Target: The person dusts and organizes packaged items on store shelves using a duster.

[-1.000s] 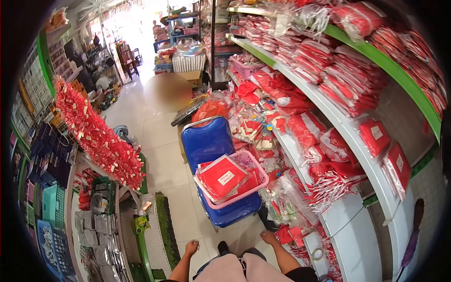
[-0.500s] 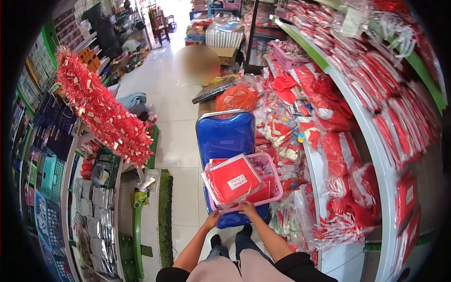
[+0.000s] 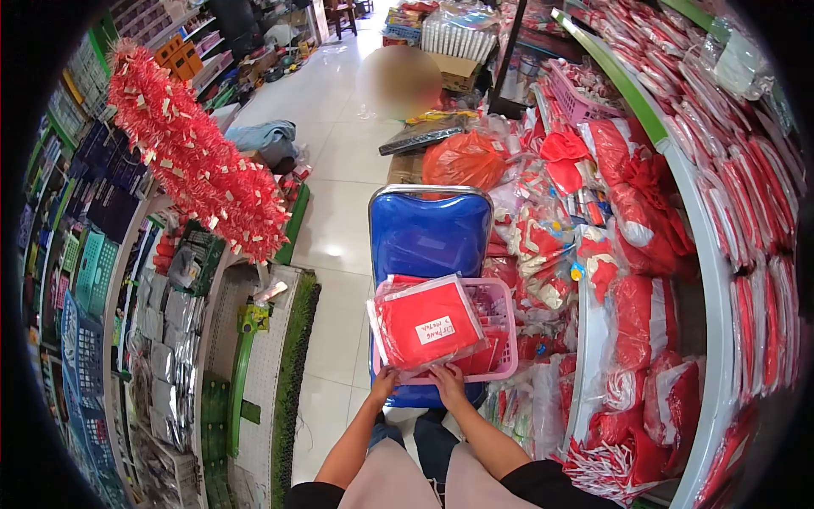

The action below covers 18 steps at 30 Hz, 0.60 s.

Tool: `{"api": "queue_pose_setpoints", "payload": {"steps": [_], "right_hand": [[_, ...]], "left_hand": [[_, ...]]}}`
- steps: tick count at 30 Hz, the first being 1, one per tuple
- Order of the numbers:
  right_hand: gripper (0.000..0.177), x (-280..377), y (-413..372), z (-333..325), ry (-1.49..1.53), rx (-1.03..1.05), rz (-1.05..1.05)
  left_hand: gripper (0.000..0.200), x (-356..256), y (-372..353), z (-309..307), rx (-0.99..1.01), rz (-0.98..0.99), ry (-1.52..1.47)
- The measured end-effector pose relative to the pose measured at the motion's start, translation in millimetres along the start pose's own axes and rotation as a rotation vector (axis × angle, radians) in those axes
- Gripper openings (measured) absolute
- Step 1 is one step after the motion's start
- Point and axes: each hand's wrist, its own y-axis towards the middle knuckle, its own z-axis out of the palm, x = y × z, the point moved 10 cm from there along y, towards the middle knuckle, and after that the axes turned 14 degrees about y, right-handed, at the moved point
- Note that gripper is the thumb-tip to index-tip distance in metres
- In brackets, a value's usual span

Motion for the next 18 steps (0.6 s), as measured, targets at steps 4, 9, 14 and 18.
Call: {"api": "queue_pose_setpoints", "payload": {"steps": [4, 9, 14, 18], "right_hand": [[0.022, -9, 13, 12, 0.107, 0.061, 0.273], [0.016, -3, 21, 20, 0.005, -0.004, 0.342], [0.015, 21, 37, 17, -0.031, 0.053, 0.222], [0.009, 55, 5, 41, -0.073, 0.244, 0.171]], "left_hand": [[0.039, -7, 5, 5, -0.004, 0.039, -0.094], [0.036, -19, -4, 29, 0.035, 0.028, -0.182], [0.041, -23, -14, 51, 0.133, 0.023, -0.226], [0.045, -44, -12, 71, 0.302, 0.011, -0.721]]}}
